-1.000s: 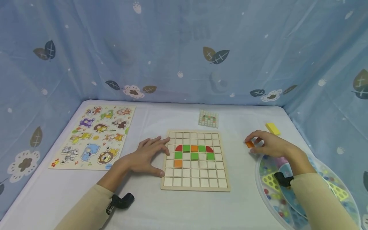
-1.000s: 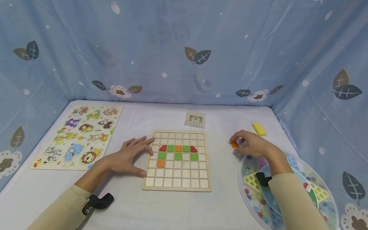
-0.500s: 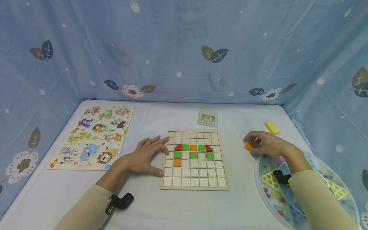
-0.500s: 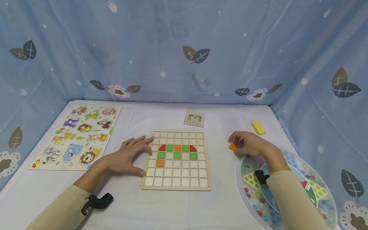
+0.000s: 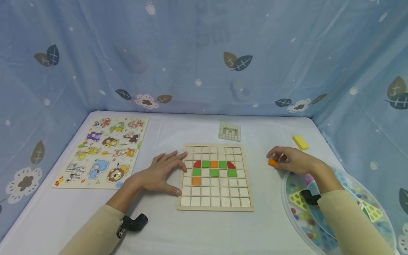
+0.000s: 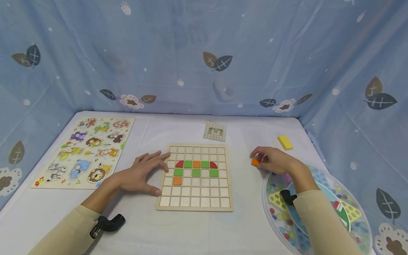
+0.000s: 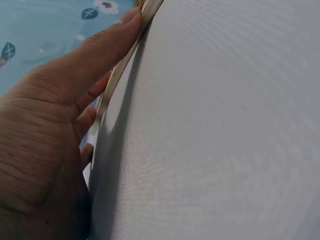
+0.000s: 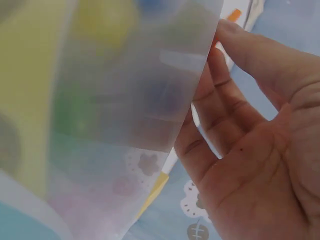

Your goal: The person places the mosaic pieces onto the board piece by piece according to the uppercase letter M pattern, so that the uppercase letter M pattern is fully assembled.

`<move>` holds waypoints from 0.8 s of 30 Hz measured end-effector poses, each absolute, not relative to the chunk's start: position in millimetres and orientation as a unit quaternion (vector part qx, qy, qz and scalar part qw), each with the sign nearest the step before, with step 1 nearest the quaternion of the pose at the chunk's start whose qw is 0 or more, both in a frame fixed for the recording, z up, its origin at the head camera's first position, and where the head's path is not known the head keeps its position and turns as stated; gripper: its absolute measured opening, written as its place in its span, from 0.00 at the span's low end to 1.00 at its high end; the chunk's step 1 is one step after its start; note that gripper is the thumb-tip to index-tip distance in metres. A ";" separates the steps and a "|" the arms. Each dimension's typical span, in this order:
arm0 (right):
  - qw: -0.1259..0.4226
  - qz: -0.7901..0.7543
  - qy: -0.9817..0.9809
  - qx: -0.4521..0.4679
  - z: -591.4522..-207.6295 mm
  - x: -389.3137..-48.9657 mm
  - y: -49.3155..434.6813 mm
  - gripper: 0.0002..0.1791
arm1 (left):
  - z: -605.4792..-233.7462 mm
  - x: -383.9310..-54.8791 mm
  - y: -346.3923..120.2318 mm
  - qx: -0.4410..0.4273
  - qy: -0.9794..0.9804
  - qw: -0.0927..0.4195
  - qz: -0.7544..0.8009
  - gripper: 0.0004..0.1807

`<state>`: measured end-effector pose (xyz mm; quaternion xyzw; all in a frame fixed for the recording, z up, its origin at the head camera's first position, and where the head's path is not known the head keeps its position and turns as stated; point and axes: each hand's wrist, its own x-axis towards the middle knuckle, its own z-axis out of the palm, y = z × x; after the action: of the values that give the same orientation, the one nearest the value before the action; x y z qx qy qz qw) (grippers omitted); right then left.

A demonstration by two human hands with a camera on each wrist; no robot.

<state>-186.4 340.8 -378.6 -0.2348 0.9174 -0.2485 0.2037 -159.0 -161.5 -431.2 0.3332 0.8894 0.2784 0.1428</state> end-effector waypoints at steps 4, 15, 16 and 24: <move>0.188 -0.254 0.916 -0.247 -375.8 -183.7 339.5 0.22 | -431.2 -159.7 -160.6 0.334 0.889 0.143 0.281 0.36; 0.156 -0.285 0.911 -0.253 -364.2 -176.3 327.7 0.21 | -434.2 -159.6 -160.2 0.337 0.887 0.140 0.282 0.36; 0.155 -0.285 0.911 -0.254 -362.8 -175.5 325.4 0.21 | -434.1 -159.4 -160.4 0.337 0.888 0.140 0.281 0.36; 0.147 -0.290 0.908 -0.263 -350.9 -170.7 307.8 0.21 | -431.0 -159.1 -161.5 0.329 0.892 0.146 0.273 0.35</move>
<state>-170.7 307.8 -350.9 -0.2634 0.9081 -0.2905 0.1470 -159.1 -161.5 -431.0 0.3292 0.8921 0.2729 0.1460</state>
